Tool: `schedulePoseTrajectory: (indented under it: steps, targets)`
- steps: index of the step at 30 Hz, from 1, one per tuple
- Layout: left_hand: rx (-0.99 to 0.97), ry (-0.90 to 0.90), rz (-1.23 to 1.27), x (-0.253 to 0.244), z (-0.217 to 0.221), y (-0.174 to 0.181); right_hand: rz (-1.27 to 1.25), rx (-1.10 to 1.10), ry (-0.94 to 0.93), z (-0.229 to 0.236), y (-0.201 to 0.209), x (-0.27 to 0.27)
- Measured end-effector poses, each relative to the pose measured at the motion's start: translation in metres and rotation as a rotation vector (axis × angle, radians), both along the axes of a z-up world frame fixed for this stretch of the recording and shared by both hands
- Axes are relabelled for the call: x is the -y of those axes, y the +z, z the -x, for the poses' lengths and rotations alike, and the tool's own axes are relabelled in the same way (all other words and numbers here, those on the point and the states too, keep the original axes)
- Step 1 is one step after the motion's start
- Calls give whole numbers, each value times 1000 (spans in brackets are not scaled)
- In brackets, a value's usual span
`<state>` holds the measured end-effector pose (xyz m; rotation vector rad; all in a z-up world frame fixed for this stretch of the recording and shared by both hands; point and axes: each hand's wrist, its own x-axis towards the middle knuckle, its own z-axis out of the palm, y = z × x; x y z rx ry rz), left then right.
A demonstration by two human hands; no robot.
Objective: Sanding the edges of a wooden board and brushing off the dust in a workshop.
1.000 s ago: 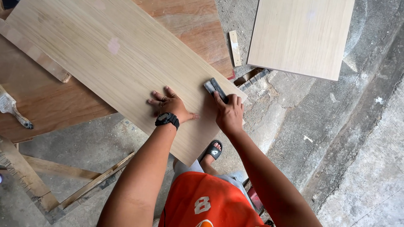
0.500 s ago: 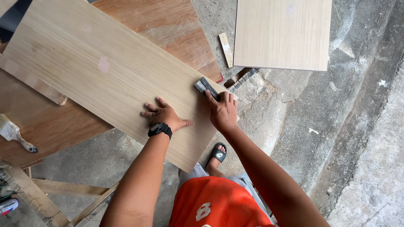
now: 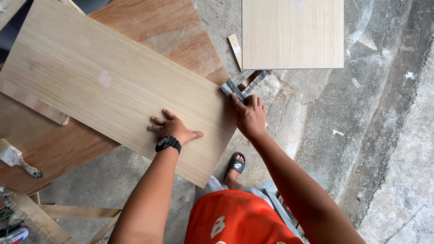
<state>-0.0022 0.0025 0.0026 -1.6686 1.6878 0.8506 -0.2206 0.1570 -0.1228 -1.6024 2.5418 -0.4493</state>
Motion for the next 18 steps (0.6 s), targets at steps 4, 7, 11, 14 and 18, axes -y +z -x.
schedulePoseTrajectory:
  steps: [4, 7, 11, 14, 18]
  targets:
    - [11, -15, 8, 0, -2, 0, -56, 37, -57, -7, -1, -61]
    - [-13, -22, 4, 2, 1, 0, -52, 14, -86, -5, -4, -42]
    - [-10, -9, 24, -4, 4, 10, -77, 77, -88, 4, 0, 13]
    - [-6, -10, 30, -3, 5, 10, -79, 84, -89, -2, 1, -12]
    - [2, -4, 38, -3, 6, 11, -42, 81, -90, -26, 1, -81]
